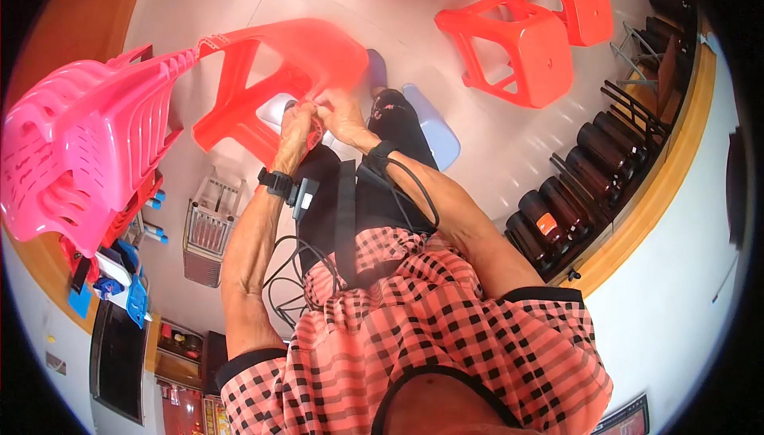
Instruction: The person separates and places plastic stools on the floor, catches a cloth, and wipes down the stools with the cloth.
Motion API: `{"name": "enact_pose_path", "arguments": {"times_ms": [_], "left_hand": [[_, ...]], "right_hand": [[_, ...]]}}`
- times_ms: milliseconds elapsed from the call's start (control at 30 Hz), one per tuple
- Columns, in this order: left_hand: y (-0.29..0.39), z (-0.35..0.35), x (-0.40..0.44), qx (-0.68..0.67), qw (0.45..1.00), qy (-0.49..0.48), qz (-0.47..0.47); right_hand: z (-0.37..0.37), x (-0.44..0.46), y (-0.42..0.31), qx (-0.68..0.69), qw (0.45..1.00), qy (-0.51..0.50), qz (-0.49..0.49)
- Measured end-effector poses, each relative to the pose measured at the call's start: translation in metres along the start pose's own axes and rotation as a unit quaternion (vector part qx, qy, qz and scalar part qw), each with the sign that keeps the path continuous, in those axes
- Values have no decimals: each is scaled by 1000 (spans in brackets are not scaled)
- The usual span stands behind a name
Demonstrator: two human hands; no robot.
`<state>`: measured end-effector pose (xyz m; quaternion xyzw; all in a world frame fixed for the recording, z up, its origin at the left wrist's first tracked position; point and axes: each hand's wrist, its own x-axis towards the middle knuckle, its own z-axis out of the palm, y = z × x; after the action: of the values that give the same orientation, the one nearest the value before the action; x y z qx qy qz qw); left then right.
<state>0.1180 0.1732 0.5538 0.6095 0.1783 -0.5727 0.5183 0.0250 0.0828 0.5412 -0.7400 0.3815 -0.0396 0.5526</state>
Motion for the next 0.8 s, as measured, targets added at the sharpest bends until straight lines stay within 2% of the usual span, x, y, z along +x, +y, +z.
{"name": "enact_pose_path", "arguments": {"times_ms": [100,233,333,433,467,533,567,600,633,667,700,733,800], "left_hand": [[-5,-9,1,19,999,-32,8],[-6,0,-4,35,998,-41,23],[-8,7,-1,48,998,-31,34],[-4,20,3,93,993,3,68],[4,28,3,104,991,7,82],[26,42,-7,292,948,-18,128],[41,57,-24,339,931,-5,135],[56,72,-39,386,911,8,142],[49,73,-31,365,911,9,191],[45,81,-19,334,910,6,247],[54,86,-24,209,970,-21,126],[60,75,-23,208,966,-41,148],[64,57,-29,194,975,-31,105]], "right_hand": [[-2,-4,-4,-9,999,4,-43],[-18,0,-10,-35,999,-34,-17],[-21,-4,-5,-44,997,1,-62],[-24,1,-2,-45,998,24,-46],[-30,7,4,-99,990,35,-92],[-45,26,28,-200,962,47,-178],[-37,46,80,6,988,130,-85],[-43,56,91,65,986,152,-32],[-50,68,102,126,976,178,18],[-80,62,61,33,988,146,28],[-97,56,33,-59,991,109,50],[-95,59,29,-51,993,96,56],[-87,55,22,-31,994,70,73]]}}
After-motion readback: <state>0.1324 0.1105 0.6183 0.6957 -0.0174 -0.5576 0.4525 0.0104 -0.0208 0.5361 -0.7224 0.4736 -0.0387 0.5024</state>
